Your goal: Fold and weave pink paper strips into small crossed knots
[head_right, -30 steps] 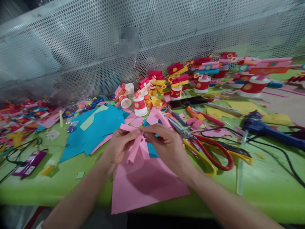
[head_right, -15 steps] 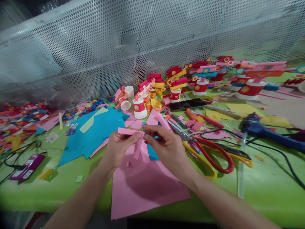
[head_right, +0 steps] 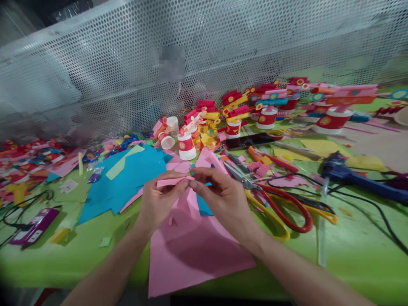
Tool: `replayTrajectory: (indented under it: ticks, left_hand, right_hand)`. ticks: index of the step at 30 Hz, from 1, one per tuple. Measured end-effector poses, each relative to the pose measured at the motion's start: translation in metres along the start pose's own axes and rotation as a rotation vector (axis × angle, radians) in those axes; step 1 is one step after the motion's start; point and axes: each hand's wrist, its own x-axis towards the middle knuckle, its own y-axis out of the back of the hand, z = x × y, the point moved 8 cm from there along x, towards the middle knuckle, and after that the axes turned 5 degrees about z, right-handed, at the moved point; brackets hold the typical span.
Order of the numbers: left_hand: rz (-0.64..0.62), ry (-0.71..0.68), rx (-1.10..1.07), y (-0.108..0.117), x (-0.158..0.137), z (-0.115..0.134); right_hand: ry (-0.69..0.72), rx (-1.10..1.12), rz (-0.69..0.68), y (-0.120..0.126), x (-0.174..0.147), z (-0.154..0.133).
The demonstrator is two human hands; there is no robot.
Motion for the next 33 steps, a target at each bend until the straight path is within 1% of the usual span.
replayTrajectory:
  ticks: [7,9,17,20,23,25,27,29,33]
  left_hand:
    - [-0.007,-0.029,0.005,0.0,0.001,0.0]
    - [-0.019,-0.009,-0.025,-0.001,0.002,-0.003]
    - [-0.082,0.161,-0.208,-0.006,0.004,-0.019]
    - [-0.126,0.266,-0.325,-0.012,0.003,-0.029]
    - [-0.113,0.379,-0.438,-0.014,0.002,-0.038]
    - [-0.11,0.409,-0.479,-0.014,0.001,-0.04]
    - [-0.123,0.396,-0.477,-0.014,0.002,-0.038]
    - [-0.119,0.339,-0.437,-0.011,0.004,-0.034]
    - [-0.049,0.108,-0.285,0.001,0.008,-0.015]
  right_hand:
    - [0.039,-0.012,0.023,0.001,-0.001,-0.001]
    - [0.05,-0.025,0.034,0.002,-0.002,-0.002]
    - [0.027,0.048,0.069,0.003,-0.002,-0.001]
    - [0.037,0.037,0.081,0.002,-0.003,-0.002]
    - [0.05,0.016,0.09,0.002,-0.004,-0.003]
    - [0.052,0.005,0.092,0.001,-0.005,-0.002]
    - [0.045,0.004,0.08,0.0,-0.004,-0.001]
    - [0.013,0.027,0.044,-0.002,-0.003,0.001]
    - [-0.107,0.113,-0.055,-0.011,-0.001,0.005]
